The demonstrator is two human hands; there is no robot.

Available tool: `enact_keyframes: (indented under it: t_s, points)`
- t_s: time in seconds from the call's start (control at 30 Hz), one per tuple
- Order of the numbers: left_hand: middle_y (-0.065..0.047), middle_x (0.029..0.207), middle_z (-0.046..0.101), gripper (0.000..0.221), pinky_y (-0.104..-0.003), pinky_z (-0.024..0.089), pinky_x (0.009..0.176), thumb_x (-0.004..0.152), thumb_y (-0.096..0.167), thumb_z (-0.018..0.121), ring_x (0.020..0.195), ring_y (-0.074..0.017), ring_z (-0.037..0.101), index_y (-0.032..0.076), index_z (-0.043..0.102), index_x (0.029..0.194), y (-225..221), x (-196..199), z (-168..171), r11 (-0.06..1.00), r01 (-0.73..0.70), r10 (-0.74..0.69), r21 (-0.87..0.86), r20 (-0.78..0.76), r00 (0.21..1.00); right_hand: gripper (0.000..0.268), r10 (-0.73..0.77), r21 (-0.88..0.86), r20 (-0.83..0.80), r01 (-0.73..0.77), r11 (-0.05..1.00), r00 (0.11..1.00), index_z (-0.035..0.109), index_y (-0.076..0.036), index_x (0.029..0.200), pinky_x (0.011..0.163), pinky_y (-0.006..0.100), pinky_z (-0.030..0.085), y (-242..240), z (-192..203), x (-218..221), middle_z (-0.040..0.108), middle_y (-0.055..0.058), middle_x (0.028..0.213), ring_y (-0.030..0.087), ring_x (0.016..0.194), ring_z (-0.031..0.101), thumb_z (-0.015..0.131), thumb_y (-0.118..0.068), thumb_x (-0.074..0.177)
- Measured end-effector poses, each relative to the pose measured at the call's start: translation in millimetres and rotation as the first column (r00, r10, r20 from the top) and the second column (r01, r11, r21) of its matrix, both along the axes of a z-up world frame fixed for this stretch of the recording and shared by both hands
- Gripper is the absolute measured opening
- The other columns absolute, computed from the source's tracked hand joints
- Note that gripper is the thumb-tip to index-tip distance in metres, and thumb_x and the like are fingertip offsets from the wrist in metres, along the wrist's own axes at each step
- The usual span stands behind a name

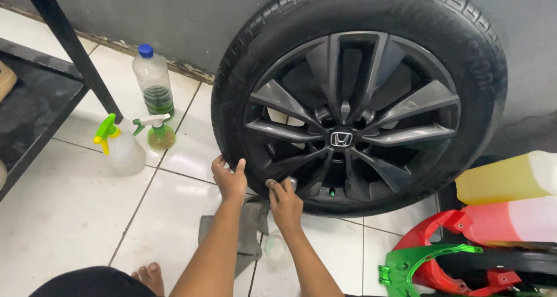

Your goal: The person scrubs the spokes and rim of a car wheel using a small sponge and a cleaning solution. They periodically wipe the wheel with a grey cloth to remove residue.

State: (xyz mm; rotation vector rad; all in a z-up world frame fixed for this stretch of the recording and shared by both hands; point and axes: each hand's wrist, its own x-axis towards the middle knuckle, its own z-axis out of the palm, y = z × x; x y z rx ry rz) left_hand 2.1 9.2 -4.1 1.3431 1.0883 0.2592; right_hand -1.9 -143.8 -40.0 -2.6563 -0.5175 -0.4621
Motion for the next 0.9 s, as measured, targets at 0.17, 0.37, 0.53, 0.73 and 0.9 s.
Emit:
enact_keyframes:
  t_s: [0.17,0.37,0.53,0.73,0.9]
  points:
    - [-0.015,0.145,0.042,0.060,-0.039,0.053,0.103,0.098,0.022,0.067,0.130,-0.0305,0.048,0.006,0.036,0.146,-4,-7,12,1.000,0.002,-0.002,-0.025,0.015,1.000,0.008,-0.151,0.171,0.176,0.121,0.978,0.973,0.070,-0.019,0.092,0.052,0.025,0.054,-1,38,26,0.062,-0.009,0.083,0.014,0.059,0.068,0.076,-0.017,0.088]
    - [-0.017,0.145,0.041,0.060,-0.040,0.052,0.104,0.098,0.021,0.067,0.130,-0.0318,0.047,0.004,0.035,0.147,-3,-8,14,1.000,-0.004,0.005,-0.013,0.032,0.999,0.006,-0.134,0.180,0.211,0.097,0.979,0.968,0.072,-0.019,0.087,0.051,0.025,0.053,-7,42,29,0.061,-0.010,0.080,0.014,0.059,0.067,0.078,-0.019,0.088]
    - [-0.018,0.144,0.040,0.060,-0.041,0.050,0.104,0.098,0.020,0.067,0.130,-0.0328,0.046,0.003,0.035,0.146,-4,-9,14,1.000,0.011,-0.011,0.006,0.051,0.999,0.009,-0.124,0.328,0.180,0.060,0.943,0.976,0.074,-0.020,0.090,0.057,0.031,0.055,-15,82,46,0.065,-0.007,0.078,0.018,0.069,0.070,0.081,-0.023,0.085]
    - [-0.020,0.144,0.040,0.059,-0.041,0.050,0.104,0.099,0.018,0.066,0.130,-0.0336,0.046,0.002,0.034,0.146,-4,-10,14,1.000,0.009,-0.010,0.009,0.049,0.999,0.004,-0.195,0.468,0.255,0.055,0.882,0.947,0.069,-0.012,0.094,0.061,0.032,0.050,-20,76,48,0.062,-0.003,0.081,0.020,0.073,0.066,0.073,-0.011,0.093]
    - [-0.019,0.144,0.041,0.060,-0.041,0.050,0.105,0.099,0.020,0.067,0.130,-0.0319,0.047,0.004,0.034,0.147,-2,-7,7,1.000,0.015,-0.015,0.013,0.045,0.999,0.006,-0.206,0.336,0.270,0.108,0.936,0.941,0.072,-0.014,0.089,0.056,0.030,0.054,-21,73,48,0.062,-0.007,0.078,0.018,0.068,0.068,0.078,-0.014,0.088]
